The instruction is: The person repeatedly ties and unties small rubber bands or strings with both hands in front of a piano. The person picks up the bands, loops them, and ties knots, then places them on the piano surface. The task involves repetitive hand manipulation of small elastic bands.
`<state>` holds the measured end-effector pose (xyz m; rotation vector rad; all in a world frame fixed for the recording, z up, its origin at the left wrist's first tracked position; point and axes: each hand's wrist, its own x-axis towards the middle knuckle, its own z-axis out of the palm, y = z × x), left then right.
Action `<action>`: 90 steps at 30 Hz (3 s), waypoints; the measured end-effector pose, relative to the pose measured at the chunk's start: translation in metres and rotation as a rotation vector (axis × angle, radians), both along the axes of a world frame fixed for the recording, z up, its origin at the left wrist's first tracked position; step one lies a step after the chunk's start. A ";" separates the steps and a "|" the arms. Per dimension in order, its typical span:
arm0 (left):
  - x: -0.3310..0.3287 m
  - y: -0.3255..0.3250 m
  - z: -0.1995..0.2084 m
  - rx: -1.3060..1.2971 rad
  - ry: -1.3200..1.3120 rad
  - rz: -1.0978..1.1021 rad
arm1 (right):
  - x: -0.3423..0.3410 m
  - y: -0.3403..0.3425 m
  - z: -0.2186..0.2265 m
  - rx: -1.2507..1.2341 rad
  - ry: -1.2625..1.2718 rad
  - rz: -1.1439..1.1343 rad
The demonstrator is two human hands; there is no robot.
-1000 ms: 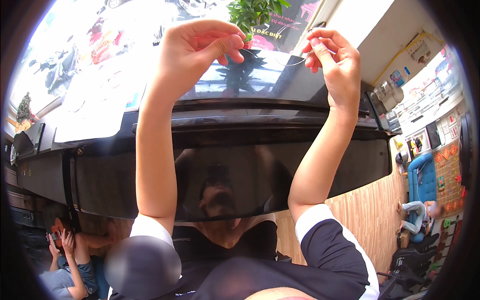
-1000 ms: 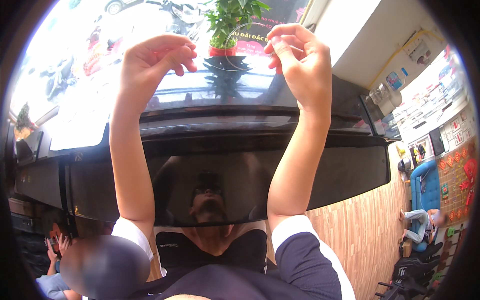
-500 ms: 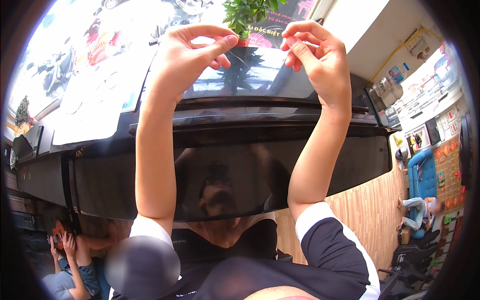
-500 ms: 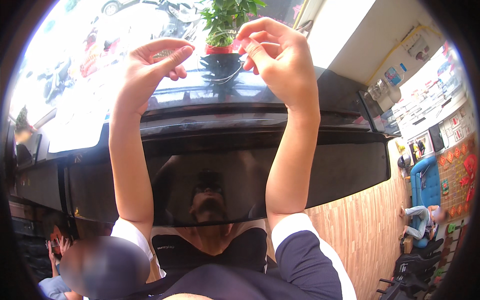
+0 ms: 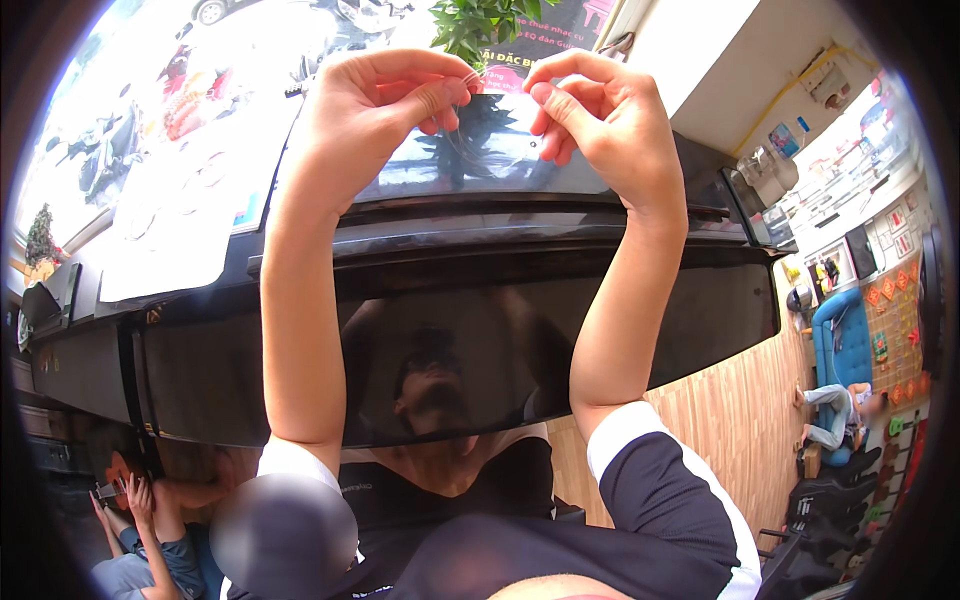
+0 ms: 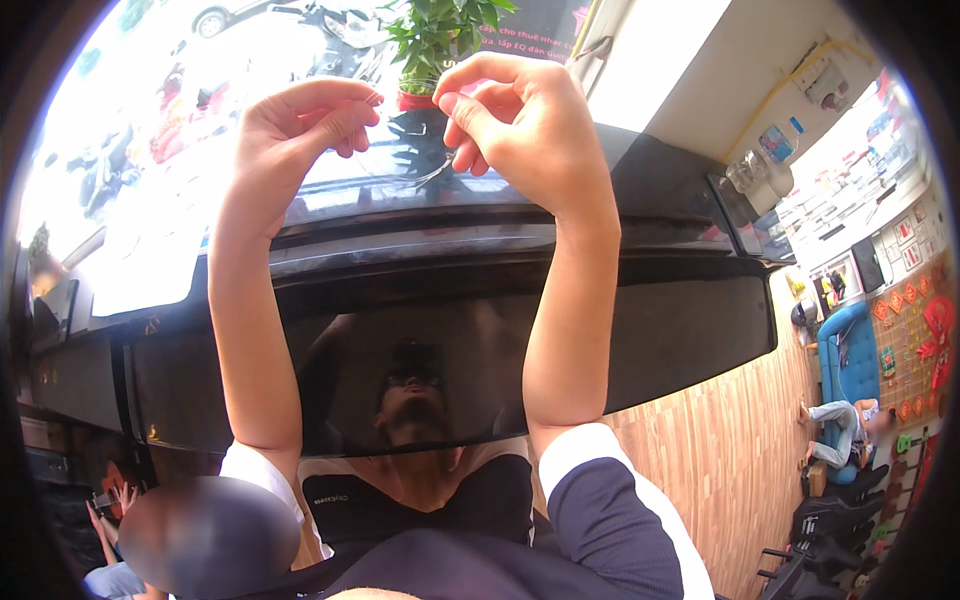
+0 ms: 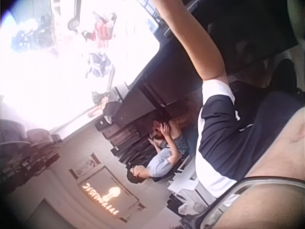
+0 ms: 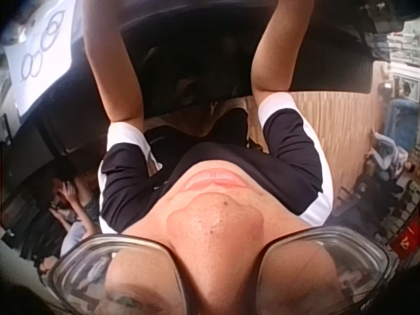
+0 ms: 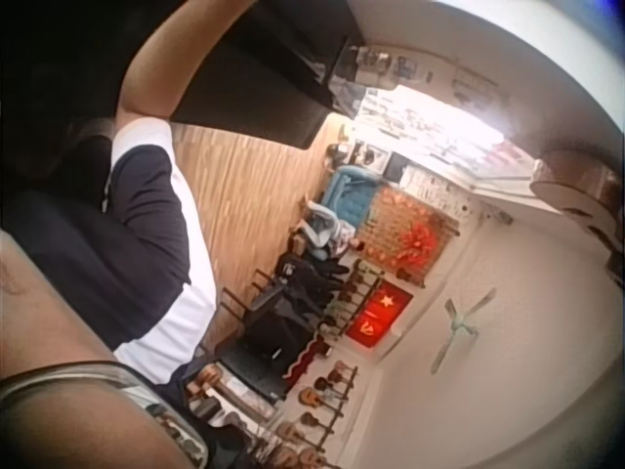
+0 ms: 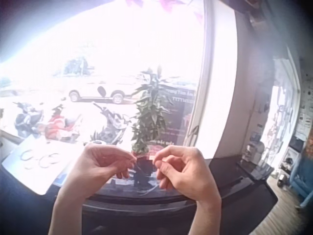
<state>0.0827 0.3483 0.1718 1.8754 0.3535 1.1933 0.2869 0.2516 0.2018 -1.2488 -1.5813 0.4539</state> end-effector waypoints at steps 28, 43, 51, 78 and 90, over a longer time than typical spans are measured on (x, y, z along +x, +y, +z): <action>-0.005 -0.010 0.009 -0.050 0.083 -0.149 | -0.004 0.000 0.001 -0.015 0.052 -0.053; 0.006 -0.014 -0.001 0.029 0.217 -0.126 | 0.001 0.003 -0.002 0.059 0.046 -0.020; 0.013 -0.015 -0.002 0.074 0.214 -0.092 | 0.000 0.004 -0.002 0.095 0.034 0.009; 0.016 -0.017 -0.002 -0.019 0.178 0.032 | -0.004 0.003 0.000 0.174 0.043 0.130; 0.010 -0.017 0.002 -0.030 0.154 -0.005 | -0.005 0.003 0.000 0.189 -0.003 0.025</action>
